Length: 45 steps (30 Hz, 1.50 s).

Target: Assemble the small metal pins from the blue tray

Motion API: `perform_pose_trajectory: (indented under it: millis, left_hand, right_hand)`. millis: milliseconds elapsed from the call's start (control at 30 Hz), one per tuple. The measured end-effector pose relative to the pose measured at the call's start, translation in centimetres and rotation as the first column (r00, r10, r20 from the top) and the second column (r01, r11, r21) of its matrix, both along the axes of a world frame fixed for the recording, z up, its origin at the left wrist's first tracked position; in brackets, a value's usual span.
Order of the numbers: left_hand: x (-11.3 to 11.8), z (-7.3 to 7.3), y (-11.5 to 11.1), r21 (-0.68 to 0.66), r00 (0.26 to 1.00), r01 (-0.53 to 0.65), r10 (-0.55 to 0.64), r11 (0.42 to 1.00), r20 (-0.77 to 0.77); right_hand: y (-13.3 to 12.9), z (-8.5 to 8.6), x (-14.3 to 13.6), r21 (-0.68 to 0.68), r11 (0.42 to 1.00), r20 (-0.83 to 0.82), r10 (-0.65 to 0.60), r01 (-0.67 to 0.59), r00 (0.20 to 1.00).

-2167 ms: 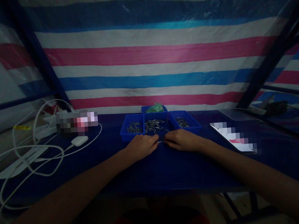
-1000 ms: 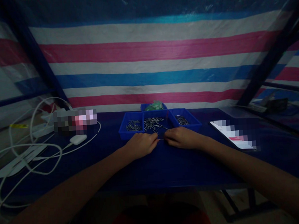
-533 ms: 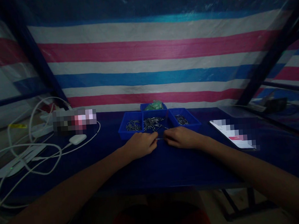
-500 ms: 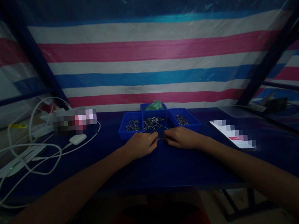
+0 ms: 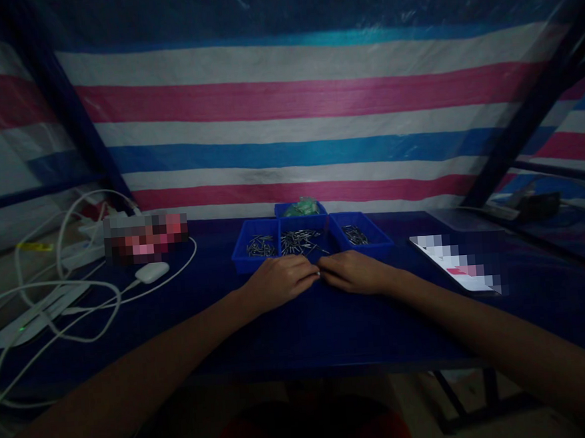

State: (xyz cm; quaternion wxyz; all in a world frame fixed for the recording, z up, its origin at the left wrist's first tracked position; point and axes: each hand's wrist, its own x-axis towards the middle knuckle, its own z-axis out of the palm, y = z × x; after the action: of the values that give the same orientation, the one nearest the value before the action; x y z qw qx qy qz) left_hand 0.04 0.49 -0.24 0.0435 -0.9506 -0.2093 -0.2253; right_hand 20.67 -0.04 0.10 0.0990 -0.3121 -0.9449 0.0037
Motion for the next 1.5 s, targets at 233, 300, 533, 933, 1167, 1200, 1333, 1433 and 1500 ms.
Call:
perform_pose_trajectory:
  millis: [233,300,533,933,1167,1200,1333,1433,1500]
  left_hand:
    - [0.2,0.2,-0.4,0.003,1.000,0.013,-0.013,1.000,-0.006]
    - [0.2,0.1,-0.4,0.003,0.998,-0.041,0.041,0.999,-0.038]
    - [0.2,-0.5,0.3,0.005,0.984,-0.117,0.117,0.993,-0.134]
    - [0.0,-0.6,0.6,-0.033,0.969,-0.198,0.191,0.980,-0.158]
    - [0.1,-0.3,0.3,-0.032,0.953,-0.251,0.241,0.968,-0.184]
    - [0.1,-0.3,0.3,-0.033,0.950,-0.256,0.246,0.966,-0.191]
    - [0.1,-0.4,0.3,-0.052,0.951,-0.262,0.249,0.964,-0.181]
    - [0.1,-0.3,0.2,-0.051,0.951,-0.265,0.252,0.963,-0.180]
    - [0.2,-0.2,0.1,-0.050,0.949,-0.266,0.253,0.963,-0.188]
  right_hand:
    - [0.1,0.0,0.1,-0.022,1.000,-0.007,0.002,-0.002,1.000]
    - [0.1,0.0,0.1,-0.016,1.000,0.000,-0.002,0.002,1.000]
    - [-0.3,0.2,0.0,0.017,1.000,-0.028,0.006,-0.006,1.000]
    - [-0.1,0.5,0.2,0.062,0.997,0.042,-0.047,0.045,0.998]
    - [-0.2,0.7,0.2,0.065,0.996,0.032,-0.069,0.067,0.997]
    - [-0.2,0.7,0.3,0.071,0.995,0.033,-0.074,0.071,0.997]
    - [-0.1,0.6,0.4,0.104,0.991,0.041,-0.090,0.085,0.995]
    - [-0.2,0.6,0.3,0.102,0.991,0.041,-0.088,0.083,0.995]
    - [-0.2,0.6,0.2,0.086,0.993,0.043,-0.082,0.078,0.996]
